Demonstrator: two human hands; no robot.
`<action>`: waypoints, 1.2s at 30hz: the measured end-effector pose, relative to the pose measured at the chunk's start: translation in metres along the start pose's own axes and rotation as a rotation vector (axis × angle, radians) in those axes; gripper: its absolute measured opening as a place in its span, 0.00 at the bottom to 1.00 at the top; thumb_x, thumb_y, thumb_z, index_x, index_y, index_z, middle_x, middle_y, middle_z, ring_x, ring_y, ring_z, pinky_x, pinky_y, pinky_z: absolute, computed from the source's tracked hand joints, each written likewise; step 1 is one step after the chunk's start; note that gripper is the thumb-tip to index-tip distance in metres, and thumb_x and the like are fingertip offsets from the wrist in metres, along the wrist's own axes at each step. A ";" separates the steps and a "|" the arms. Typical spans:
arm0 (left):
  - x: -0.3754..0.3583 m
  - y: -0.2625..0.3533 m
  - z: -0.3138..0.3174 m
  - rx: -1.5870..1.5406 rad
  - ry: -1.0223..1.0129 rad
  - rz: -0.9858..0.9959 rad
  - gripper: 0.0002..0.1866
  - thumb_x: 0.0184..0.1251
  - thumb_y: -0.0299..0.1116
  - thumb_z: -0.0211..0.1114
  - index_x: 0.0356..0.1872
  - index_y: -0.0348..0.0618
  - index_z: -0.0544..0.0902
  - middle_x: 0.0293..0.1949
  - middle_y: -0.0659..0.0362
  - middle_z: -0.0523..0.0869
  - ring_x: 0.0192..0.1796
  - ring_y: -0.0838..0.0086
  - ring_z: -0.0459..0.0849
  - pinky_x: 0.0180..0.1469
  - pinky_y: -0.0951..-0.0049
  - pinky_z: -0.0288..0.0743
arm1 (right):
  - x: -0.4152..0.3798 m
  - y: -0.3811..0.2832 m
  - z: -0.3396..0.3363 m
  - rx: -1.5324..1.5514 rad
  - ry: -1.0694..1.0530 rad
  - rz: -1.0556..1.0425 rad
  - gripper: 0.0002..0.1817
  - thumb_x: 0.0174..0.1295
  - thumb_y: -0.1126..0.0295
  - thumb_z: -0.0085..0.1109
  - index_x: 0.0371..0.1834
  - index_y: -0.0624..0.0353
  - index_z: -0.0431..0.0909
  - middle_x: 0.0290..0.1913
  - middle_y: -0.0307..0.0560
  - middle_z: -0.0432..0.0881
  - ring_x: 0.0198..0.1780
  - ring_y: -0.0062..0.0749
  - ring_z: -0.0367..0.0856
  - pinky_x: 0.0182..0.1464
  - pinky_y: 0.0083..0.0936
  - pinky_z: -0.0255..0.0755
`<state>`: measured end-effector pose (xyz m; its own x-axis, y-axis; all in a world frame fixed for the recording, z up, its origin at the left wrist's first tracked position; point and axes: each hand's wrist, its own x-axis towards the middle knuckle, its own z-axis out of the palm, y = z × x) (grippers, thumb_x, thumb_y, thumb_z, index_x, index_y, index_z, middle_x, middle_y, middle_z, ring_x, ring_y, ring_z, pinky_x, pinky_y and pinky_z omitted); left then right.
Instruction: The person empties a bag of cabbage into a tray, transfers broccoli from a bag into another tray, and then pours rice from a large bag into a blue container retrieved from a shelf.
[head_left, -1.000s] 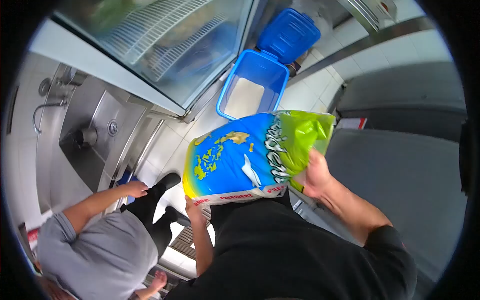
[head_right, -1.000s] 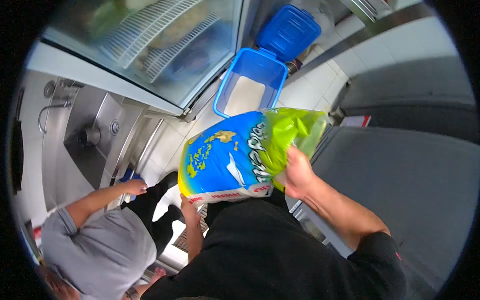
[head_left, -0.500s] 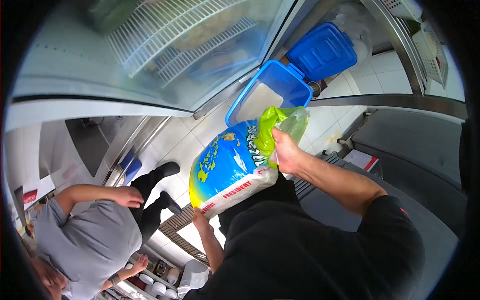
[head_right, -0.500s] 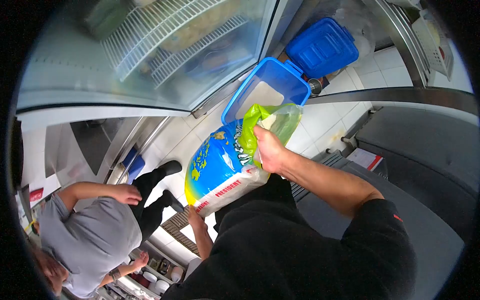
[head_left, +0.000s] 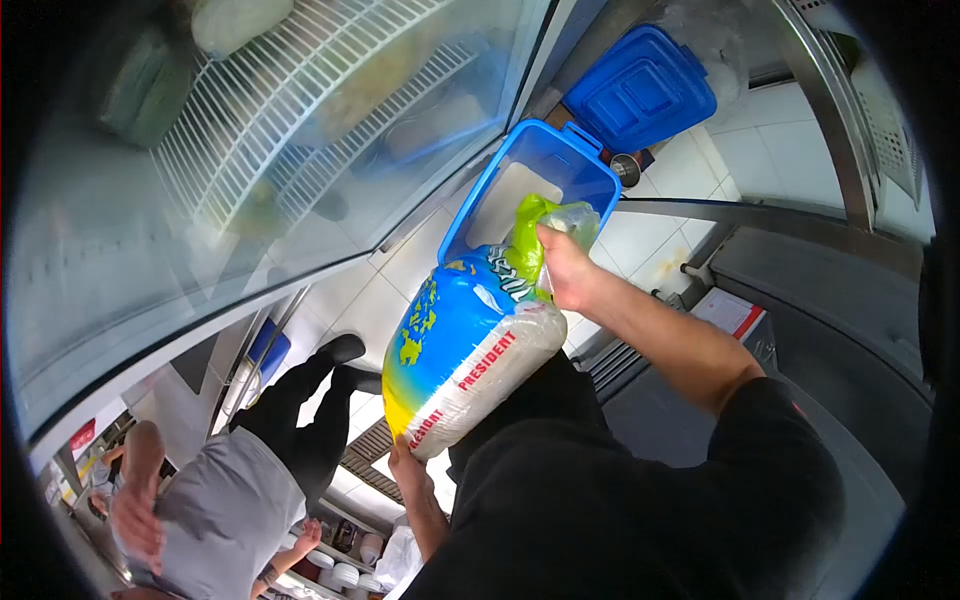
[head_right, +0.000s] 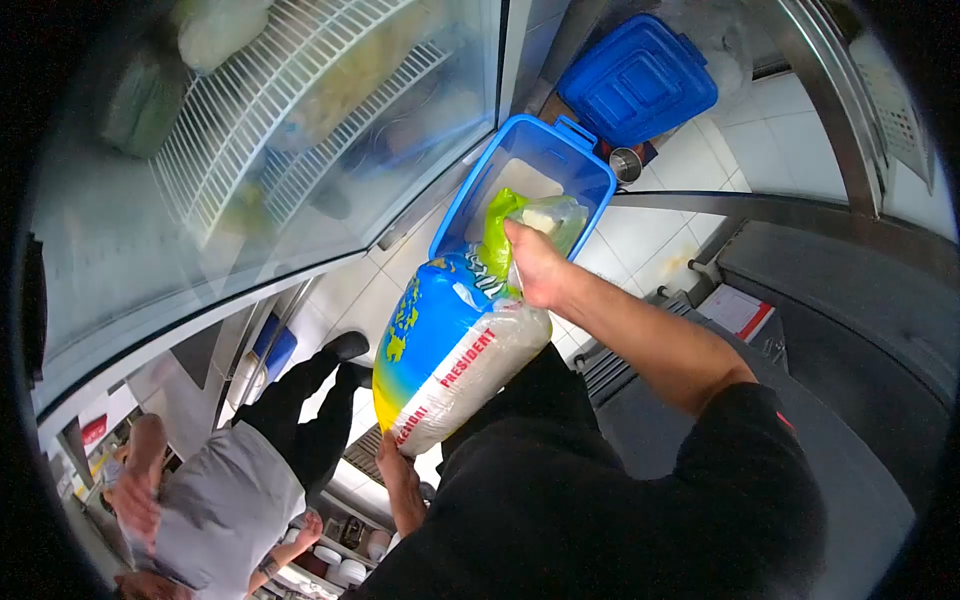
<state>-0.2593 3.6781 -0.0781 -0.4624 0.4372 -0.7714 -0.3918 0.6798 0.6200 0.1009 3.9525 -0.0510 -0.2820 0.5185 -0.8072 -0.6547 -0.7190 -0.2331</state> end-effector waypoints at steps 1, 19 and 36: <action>-0.002 0.008 0.008 0.016 -0.010 0.006 0.17 0.81 0.40 0.51 0.50 0.35 0.79 0.40 0.53 0.87 0.36 0.68 0.87 0.36 0.67 0.82 | 0.009 -0.009 -0.003 -0.002 0.007 -0.002 0.28 0.78 0.47 0.35 0.62 0.58 0.73 0.55 0.51 0.82 0.56 0.43 0.81 0.63 0.45 0.74; -0.042 0.096 0.110 0.324 -0.344 -0.052 0.19 0.82 0.41 0.52 0.50 0.33 0.81 0.43 0.54 0.88 0.40 0.74 0.85 0.46 0.70 0.79 | 0.129 -0.062 -0.061 -0.678 0.487 -0.438 0.40 0.71 0.40 0.50 0.60 0.76 0.73 0.53 0.62 0.82 0.55 0.46 0.80 0.60 0.34 0.71; -0.056 0.118 0.174 0.576 -0.491 -0.026 0.18 0.84 0.39 0.48 0.47 0.33 0.80 0.38 0.60 0.85 0.35 0.80 0.78 0.40 0.75 0.73 | 0.183 -0.022 -0.144 -1.558 0.592 -0.608 0.37 0.76 0.44 0.38 0.29 0.67 0.86 0.44 0.62 0.84 0.56 0.52 0.77 0.66 0.43 0.62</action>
<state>-0.1413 3.8361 0.0134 0.0011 0.5370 -0.8436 0.1423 0.8349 0.5317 0.1642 3.9964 -0.2713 0.2215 0.8866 -0.4061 0.7489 -0.4214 -0.5115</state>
